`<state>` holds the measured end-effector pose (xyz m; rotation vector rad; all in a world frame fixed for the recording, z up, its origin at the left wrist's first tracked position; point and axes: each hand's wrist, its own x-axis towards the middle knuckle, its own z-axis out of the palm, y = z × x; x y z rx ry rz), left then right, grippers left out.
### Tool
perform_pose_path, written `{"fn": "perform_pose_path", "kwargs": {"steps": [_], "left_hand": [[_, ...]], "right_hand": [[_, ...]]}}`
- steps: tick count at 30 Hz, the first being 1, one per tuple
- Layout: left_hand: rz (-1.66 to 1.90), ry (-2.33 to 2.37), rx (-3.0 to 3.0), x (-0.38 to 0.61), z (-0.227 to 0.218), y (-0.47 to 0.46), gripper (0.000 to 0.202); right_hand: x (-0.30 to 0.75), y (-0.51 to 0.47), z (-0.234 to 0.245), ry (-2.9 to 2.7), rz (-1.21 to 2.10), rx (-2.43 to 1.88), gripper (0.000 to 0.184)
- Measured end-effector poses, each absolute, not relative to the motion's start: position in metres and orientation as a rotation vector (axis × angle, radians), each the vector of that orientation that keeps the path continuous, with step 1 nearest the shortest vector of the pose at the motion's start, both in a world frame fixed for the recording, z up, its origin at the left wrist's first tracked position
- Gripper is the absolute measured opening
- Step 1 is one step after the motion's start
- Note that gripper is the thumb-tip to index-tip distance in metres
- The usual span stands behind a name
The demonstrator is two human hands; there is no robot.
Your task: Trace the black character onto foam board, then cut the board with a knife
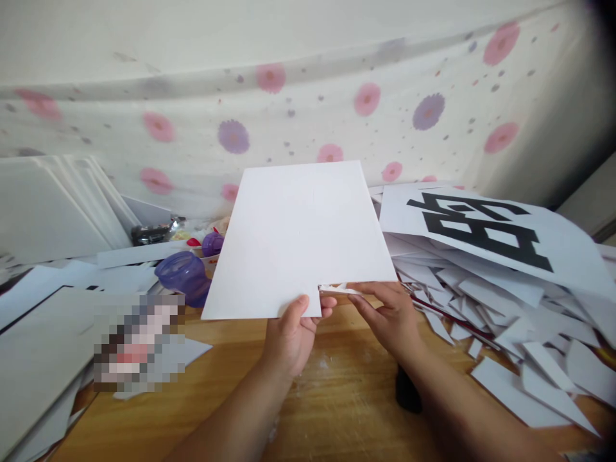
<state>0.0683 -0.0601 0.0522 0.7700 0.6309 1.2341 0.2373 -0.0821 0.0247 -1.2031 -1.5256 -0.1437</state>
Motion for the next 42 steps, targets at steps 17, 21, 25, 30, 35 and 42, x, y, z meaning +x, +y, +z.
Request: {"fn": "perform_pose_path", "kwargs": {"steps": [17, 21, 25, 30, 35, 42], "left_hand": [[1.191, 0.741, 0.853, 0.059, 0.06, -0.055, 0.034], [1.205, 0.743, 0.836, 0.057, 0.06, -0.054, 0.033], [1.2, 0.749, 0.837, 0.057, 0.061, -0.054, 0.033], [1.241, 0.749, 0.813, 0.054, 0.062, -0.049, 0.033], [1.214, 0.7, 0.803, 0.053, 0.064, -0.051, 0.033], [1.075, 0.703, 0.81, 0.066, 0.058, -0.067, 0.031]], "right_hand": [[0.254, -0.084, 0.035, -1.701, 0.093, -1.022, 0.007], [0.257, -0.085, 0.038, -1.733, 0.194, -0.976, 0.007], [0.26, -0.086, 0.043, -1.775, 0.309, -0.911, 0.007], [0.257, -0.089, 0.051, -2.048, 0.39, -0.908, 0.012], [0.25, -0.089, 0.046, -2.08, 0.478, -1.033, 0.033], [0.229, -0.079, 0.028, -1.279, 0.861, -0.877, 0.023]]}}
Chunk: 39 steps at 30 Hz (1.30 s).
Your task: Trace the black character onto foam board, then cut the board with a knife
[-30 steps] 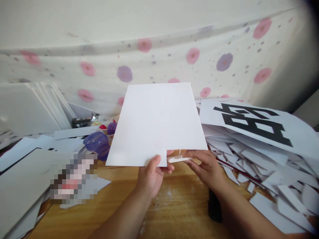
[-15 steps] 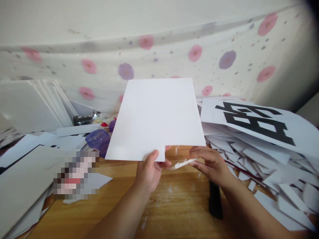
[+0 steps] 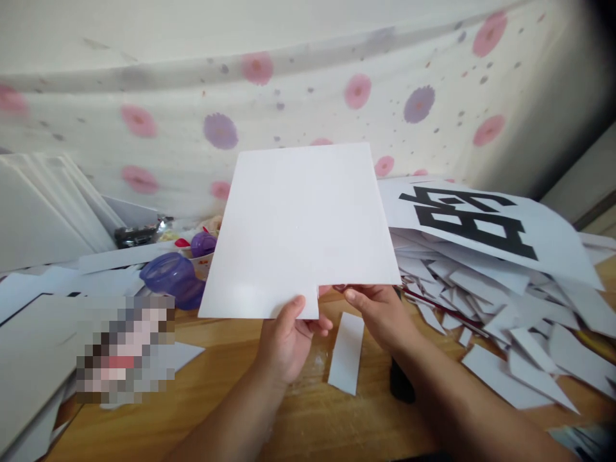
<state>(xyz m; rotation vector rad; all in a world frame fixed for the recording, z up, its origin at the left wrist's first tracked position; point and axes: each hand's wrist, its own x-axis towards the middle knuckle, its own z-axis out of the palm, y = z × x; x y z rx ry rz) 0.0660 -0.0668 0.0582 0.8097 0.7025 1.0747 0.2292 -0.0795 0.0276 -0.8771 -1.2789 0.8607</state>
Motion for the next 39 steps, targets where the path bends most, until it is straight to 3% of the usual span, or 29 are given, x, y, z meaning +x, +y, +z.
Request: {"fn": "perform_pose_path", "kwargs": {"steps": [6, 10, 13, 20, 24, 29, 34, 39], "left_hand": [[1.061, 0.683, 0.83, 0.068, 0.054, -0.067, 0.039], [1.052, 0.667, 0.825, 0.067, 0.052, -0.066, 0.038], [1.054, 0.662, 0.822, 0.065, 0.052, -0.064, 0.033], [1.097, 0.663, 0.799, 0.059, 0.058, -0.058, 0.025], [1.096, 0.659, 0.795, 0.059, 0.059, -0.057, 0.022], [1.047, 0.538, 0.862, 0.051, 0.056, -0.052, 0.022], [0.916, 0.22, 1.087, 0.046, 0.056, -0.051, 0.047], [1.123, 0.428, 1.096, 0.056, 0.048, -0.047, 0.02]], "right_hand": [[0.222, -0.08, 0.034, -0.985, 1.076, -0.727, 0.015], [0.223, -0.084, 0.042, -0.902, 1.188, -0.629, 0.019], [0.228, -0.087, 0.042, -0.937, 1.286, -0.615, 0.004], [0.244, -0.092, 0.04, -1.539, 1.337, -0.791, 0.024], [0.247, -0.088, 0.036, -1.201, 1.269, -0.662, 0.045], [0.246, -0.084, 0.035, -0.822, 1.304, -0.64, 0.026], [0.237, -0.085, 0.039, -0.66, 1.352, -0.616, 0.022], [0.219, -0.087, 0.036, -0.572, 1.376, -0.604, 0.021]]}}
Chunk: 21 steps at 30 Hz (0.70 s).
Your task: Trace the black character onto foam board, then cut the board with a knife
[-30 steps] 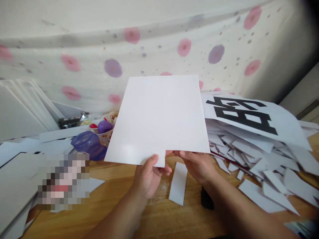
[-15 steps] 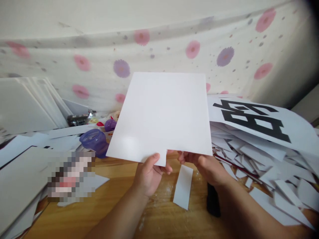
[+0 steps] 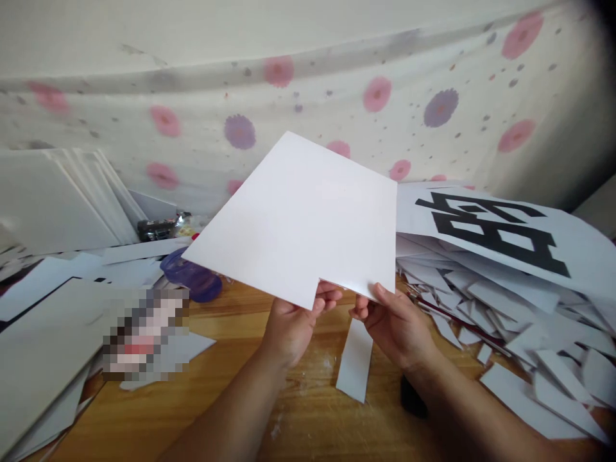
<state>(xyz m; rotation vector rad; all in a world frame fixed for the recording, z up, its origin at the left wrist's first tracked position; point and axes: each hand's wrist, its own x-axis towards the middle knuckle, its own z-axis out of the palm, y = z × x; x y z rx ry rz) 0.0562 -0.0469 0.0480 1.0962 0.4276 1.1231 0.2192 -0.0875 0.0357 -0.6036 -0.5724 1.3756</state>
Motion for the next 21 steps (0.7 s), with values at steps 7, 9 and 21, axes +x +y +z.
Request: {"fn": "perform_pose_path", "kwargs": {"steps": [7, 9, 21], "left_hand": [[1.323, 0.568, 0.921, 0.062, 0.045, -0.042, 0.015], [1.344, 0.575, 0.911, 0.062, 0.045, -0.043, 0.015], [1.446, 0.599, 0.9, 0.066, 0.045, -0.048, 0.016]], "right_hand": [[0.204, -0.093, 0.031, -0.55, 1.437, -0.593, 0.022], [0.203, -0.094, 0.031, -0.539, 1.431, -0.593, 0.022], [0.198, -0.095, 0.031, -0.496, 1.416, -0.602, 0.022]]}}
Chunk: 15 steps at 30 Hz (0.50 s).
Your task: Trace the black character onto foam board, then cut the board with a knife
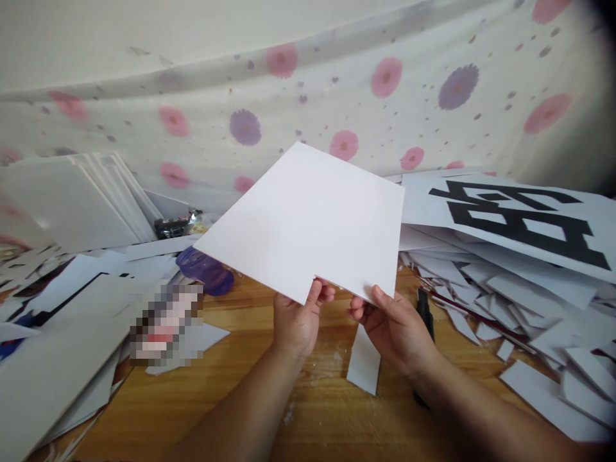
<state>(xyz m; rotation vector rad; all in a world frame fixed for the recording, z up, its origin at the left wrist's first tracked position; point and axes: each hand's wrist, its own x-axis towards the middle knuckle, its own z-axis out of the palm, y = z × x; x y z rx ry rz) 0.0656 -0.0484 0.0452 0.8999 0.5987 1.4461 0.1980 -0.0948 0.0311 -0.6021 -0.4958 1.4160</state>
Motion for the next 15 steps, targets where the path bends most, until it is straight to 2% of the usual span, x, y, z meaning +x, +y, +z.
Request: {"fn": "perform_pose_path", "kwargs": {"steps": [15], "left_hand": [[1.334, 0.542, 0.764, 0.0653, 0.0486, -0.0493, 0.022]], "right_hand": [[0.1928, -0.0944, 0.0266, -0.513, 1.432, -0.581, 0.019]]}}
